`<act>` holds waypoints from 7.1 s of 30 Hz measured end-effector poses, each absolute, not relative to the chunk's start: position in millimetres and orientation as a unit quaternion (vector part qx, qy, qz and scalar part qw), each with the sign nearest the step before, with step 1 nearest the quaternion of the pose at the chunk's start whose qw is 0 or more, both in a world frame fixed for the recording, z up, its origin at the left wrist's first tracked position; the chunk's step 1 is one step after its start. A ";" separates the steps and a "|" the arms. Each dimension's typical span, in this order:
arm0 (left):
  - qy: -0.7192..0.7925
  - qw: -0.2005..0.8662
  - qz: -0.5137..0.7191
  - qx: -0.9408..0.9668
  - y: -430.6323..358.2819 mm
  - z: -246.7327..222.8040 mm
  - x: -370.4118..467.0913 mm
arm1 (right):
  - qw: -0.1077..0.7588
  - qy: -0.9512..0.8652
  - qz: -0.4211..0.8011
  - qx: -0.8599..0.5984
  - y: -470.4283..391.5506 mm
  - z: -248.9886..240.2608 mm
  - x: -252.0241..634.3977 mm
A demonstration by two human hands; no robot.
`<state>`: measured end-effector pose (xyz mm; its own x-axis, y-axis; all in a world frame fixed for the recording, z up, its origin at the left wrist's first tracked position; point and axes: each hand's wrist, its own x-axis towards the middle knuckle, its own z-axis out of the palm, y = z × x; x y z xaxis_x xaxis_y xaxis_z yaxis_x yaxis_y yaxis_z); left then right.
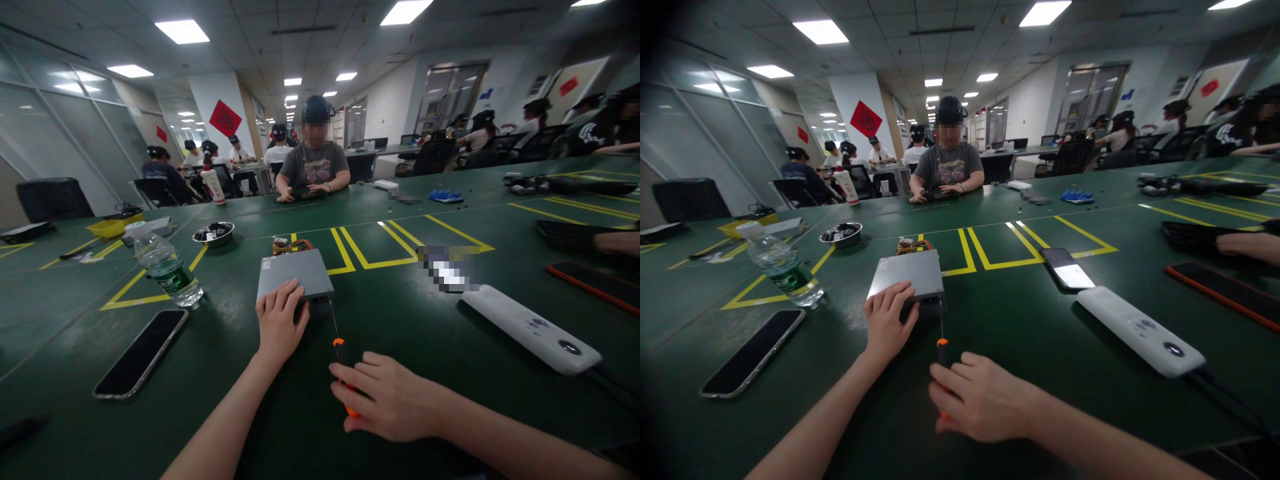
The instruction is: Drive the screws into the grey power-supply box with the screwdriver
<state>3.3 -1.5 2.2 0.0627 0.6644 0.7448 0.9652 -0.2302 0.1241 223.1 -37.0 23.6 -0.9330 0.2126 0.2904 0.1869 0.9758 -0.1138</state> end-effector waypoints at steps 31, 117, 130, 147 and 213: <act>-0.590 0.206 -0.348 -0.699 0.9 0.0 3.2 | 0.232 -0.969 0.050 -0.070 -27.2 9.2 229.5; -0.586 0.203 -0.349 -0.702 -6.2 6.0 5.5 | 0.198 -0.975 0.063 -0.078 -28.8 8.1 232.7; -0.589 0.225 -0.354 -0.691 -2.2 1.2 7.0 | 0.290 -0.953 0.055 -0.069 -28.1 1.1 232.2; -0.590 0.219 -0.352 -0.693 -3.4 3.3 6.7 | 0.292 -0.952 0.048 -0.075 -32.1 6.2 229.8; -0.592 0.226 -0.346 -0.692 -4.8 4.0 6.9 | 0.352 -0.935 0.034 -0.032 -32.5 3.8 221.3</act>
